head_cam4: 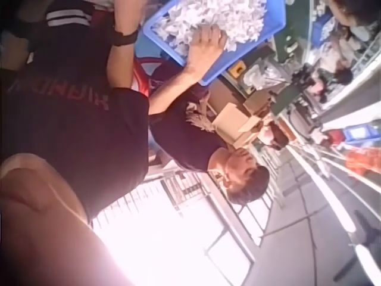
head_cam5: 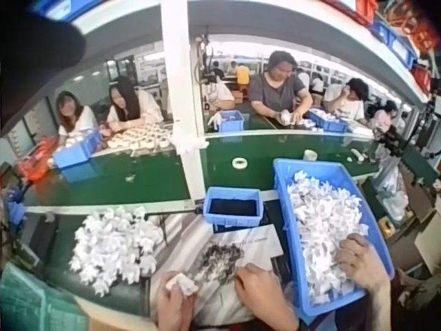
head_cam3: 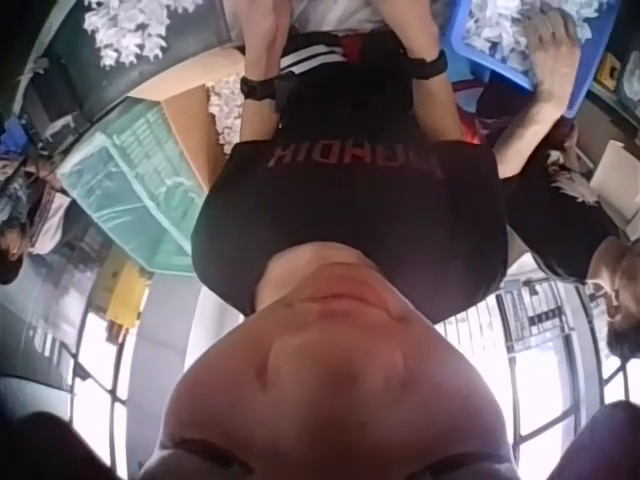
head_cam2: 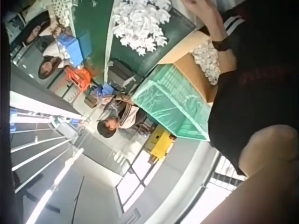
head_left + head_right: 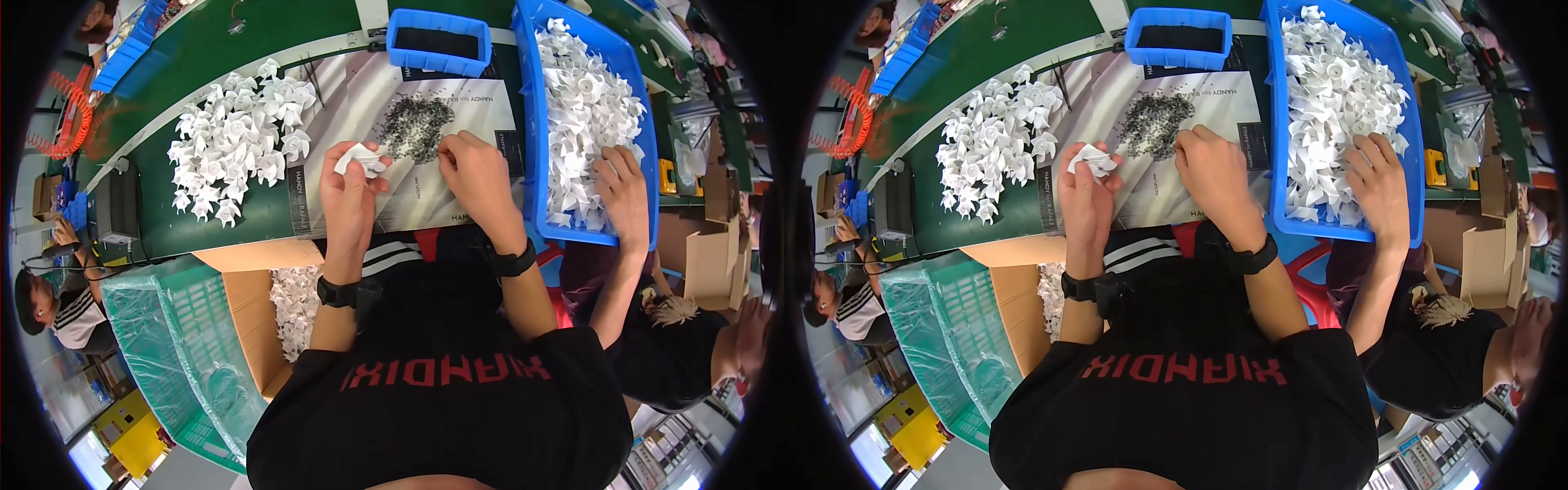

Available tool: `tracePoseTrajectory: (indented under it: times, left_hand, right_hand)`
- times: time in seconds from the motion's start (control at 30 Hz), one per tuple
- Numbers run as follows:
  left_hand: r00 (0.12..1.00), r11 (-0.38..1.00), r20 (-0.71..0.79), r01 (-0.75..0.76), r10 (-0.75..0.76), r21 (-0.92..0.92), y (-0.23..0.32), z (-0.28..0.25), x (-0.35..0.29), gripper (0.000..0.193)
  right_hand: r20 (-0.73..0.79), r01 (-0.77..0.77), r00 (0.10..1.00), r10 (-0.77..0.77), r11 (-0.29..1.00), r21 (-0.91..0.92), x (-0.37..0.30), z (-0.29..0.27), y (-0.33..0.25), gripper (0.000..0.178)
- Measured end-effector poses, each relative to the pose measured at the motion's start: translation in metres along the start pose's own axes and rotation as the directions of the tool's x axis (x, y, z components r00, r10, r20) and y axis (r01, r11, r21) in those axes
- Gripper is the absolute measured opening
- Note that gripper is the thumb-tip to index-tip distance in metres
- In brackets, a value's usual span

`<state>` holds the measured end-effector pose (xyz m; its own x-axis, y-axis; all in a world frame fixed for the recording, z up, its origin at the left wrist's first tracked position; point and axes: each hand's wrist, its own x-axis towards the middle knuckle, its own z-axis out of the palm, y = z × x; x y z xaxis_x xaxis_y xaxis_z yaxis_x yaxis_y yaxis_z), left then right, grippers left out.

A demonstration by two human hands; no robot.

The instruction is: Assembling small plastic components by inserting black rings at a manufacturing workstation.

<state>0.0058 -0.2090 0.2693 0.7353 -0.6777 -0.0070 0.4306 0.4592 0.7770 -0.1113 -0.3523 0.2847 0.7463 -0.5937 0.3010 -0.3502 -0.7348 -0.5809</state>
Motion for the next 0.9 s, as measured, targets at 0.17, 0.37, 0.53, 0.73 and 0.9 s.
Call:
tracePoseTrajectory:
  times: [0.17,0.37,0.53,0.73,0.9]
  left_hand:
    - [0.996,0.996,-0.07,0.055,-0.059,-0.067,0.002,0.003,-0.002,0.025]
    - [0.992,0.977,0.003,0.121,-0.123,-0.177,-0.007,0.004,0.007,0.019]
    - [0.999,0.982,0.051,0.023,-0.014,-0.185,-0.013,0.007,0.014,0.016]
    - [0.995,0.993,0.02,0.1,-0.099,-0.059,-0.025,0.0,0.006,0.012]
    - [0.993,0.999,0.11,0.025,-0.03,0.044,-0.021,0.009,0.007,0.011]
  right_hand:
    - [0.131,-0.005,0.991,0.027,0.986,-0.168,0.007,-0.005,-0.011,0.005]
    - [0.118,-0.133,0.985,0.124,0.989,0.07,0.0,-0.004,0.008,0.008]
    - [0.057,0.001,0.998,-0.007,0.995,0.105,0.019,-0.009,0.002,0.01]
    - [0.123,-0.171,0.981,0.152,0.973,0.154,0.005,-0.003,0.002,0.013]
    - [0.162,-0.118,0.981,0.11,0.992,0.039,-0.004,-0.012,0.003,0.012]
